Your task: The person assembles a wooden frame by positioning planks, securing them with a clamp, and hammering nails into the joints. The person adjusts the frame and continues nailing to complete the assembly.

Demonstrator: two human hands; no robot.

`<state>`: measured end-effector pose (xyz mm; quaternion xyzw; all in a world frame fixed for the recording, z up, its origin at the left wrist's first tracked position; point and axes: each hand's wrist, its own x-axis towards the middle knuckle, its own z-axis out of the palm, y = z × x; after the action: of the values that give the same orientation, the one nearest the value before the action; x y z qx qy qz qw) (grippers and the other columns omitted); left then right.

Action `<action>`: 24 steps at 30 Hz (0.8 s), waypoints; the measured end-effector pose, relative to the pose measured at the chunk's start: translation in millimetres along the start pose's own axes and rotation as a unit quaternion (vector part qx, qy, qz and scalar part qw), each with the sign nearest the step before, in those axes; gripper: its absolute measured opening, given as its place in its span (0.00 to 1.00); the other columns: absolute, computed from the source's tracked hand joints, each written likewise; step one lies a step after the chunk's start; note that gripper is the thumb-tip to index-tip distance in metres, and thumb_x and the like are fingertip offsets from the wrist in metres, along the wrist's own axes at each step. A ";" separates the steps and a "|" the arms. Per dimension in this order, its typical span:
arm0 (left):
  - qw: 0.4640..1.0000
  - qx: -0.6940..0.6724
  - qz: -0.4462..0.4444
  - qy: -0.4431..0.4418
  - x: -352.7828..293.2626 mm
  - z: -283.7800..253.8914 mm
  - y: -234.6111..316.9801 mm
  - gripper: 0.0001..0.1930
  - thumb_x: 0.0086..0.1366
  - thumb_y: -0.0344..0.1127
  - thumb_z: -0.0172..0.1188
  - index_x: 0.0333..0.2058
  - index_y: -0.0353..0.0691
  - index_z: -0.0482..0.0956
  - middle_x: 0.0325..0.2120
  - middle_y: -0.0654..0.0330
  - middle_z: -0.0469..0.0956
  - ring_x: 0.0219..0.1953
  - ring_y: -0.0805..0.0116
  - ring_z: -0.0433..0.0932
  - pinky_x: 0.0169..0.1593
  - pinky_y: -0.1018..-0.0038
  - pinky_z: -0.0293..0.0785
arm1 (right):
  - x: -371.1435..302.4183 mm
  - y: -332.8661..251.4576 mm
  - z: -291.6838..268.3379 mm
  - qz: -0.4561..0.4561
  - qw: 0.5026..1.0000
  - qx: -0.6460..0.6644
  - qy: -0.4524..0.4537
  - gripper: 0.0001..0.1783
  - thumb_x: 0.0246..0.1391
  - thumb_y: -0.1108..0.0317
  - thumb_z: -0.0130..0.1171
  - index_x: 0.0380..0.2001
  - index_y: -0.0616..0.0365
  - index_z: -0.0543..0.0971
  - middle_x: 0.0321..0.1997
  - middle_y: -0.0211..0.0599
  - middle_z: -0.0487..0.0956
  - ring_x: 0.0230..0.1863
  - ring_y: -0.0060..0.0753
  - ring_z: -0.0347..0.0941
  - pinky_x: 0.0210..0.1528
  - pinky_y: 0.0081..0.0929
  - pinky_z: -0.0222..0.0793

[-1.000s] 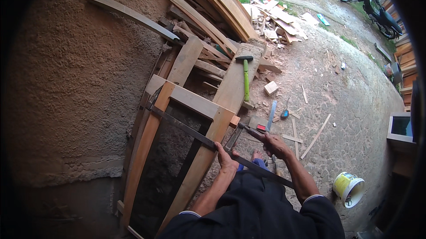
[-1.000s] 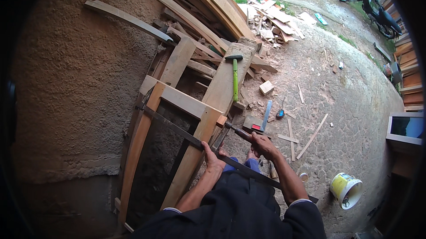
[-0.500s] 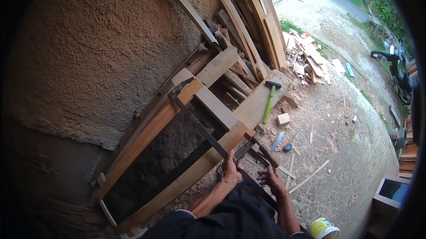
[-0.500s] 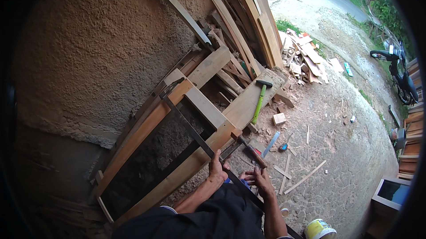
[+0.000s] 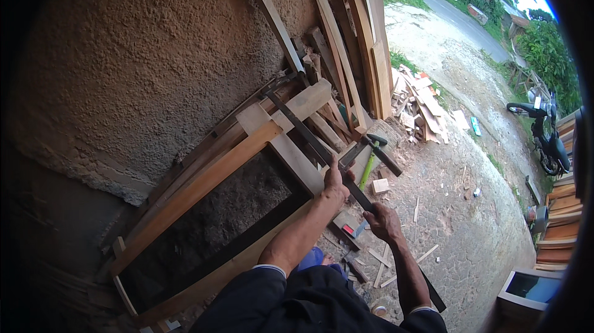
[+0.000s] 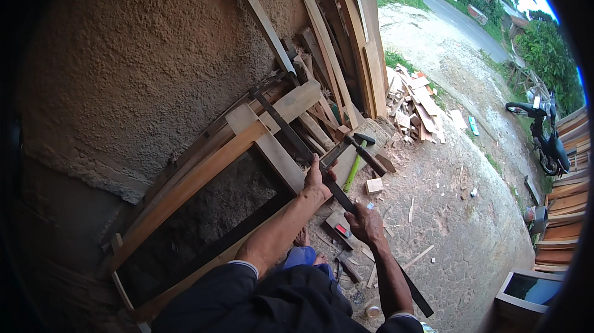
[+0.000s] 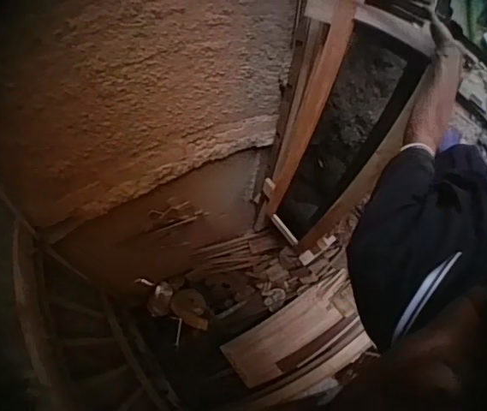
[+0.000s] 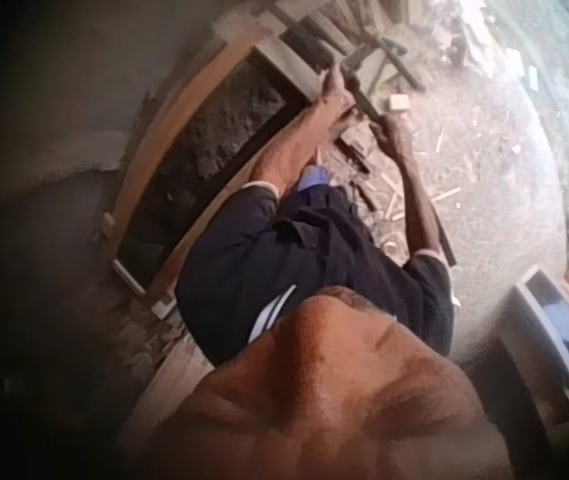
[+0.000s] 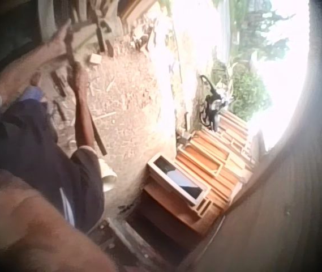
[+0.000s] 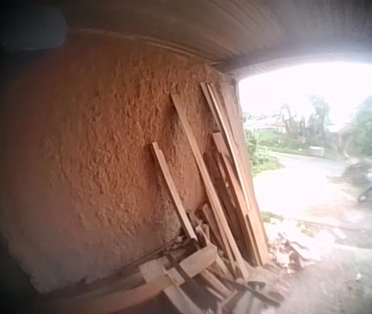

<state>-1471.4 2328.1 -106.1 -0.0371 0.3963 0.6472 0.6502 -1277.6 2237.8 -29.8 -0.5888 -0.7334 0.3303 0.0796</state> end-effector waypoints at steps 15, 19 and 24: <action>0.948 0.257 -0.032 -0.183 -148.5 -88.0 73.9 0.36 0.75 0.45 0.55 0.72 0.37 0.50 0.69 0.45 0.60 0.62 0.61 0.71 0.57 0.66 0.75 | 135.2 75.0 8.5 -0.040 0.998 -0.003 -0.050 0.24 0.57 0.47 0.59 0.39 0.60 0.81 0.35 0.53 0.82 0.40 0.53 0.80 0.41 0.48 0.71; 0.918 0.347 -0.071 -0.176 -223.4 -153.4 103.6 0.29 0.76 0.44 0.52 0.68 0.33 0.62 0.59 0.49 0.75 0.51 0.65 0.80 0.55 0.70 0.76 | 137.4 104.0 33.8 -0.038 0.999 0.005 -0.033 0.26 0.57 0.45 0.60 0.44 0.58 0.80 0.38 0.52 0.83 0.45 0.55 0.80 0.47 0.46 0.73; 0.872 0.472 -0.095 -0.082 -296.3 -262.1 111.5 0.25 0.77 0.47 0.51 0.61 0.32 0.72 0.54 0.53 0.79 0.50 0.68 0.81 0.53 0.71 0.76 | 132.3 114.9 62.3 -0.040 0.997 0.061 0.021 0.28 0.55 0.55 0.68 0.47 0.58 0.64 0.27 0.49 0.81 0.29 0.45 0.78 0.34 0.41 0.70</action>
<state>-1646.1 1958.1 -66.4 0.2902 0.5944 0.3188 0.6789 -1254.8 2344.8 -180.2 -0.5595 -0.7332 0.3586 0.1444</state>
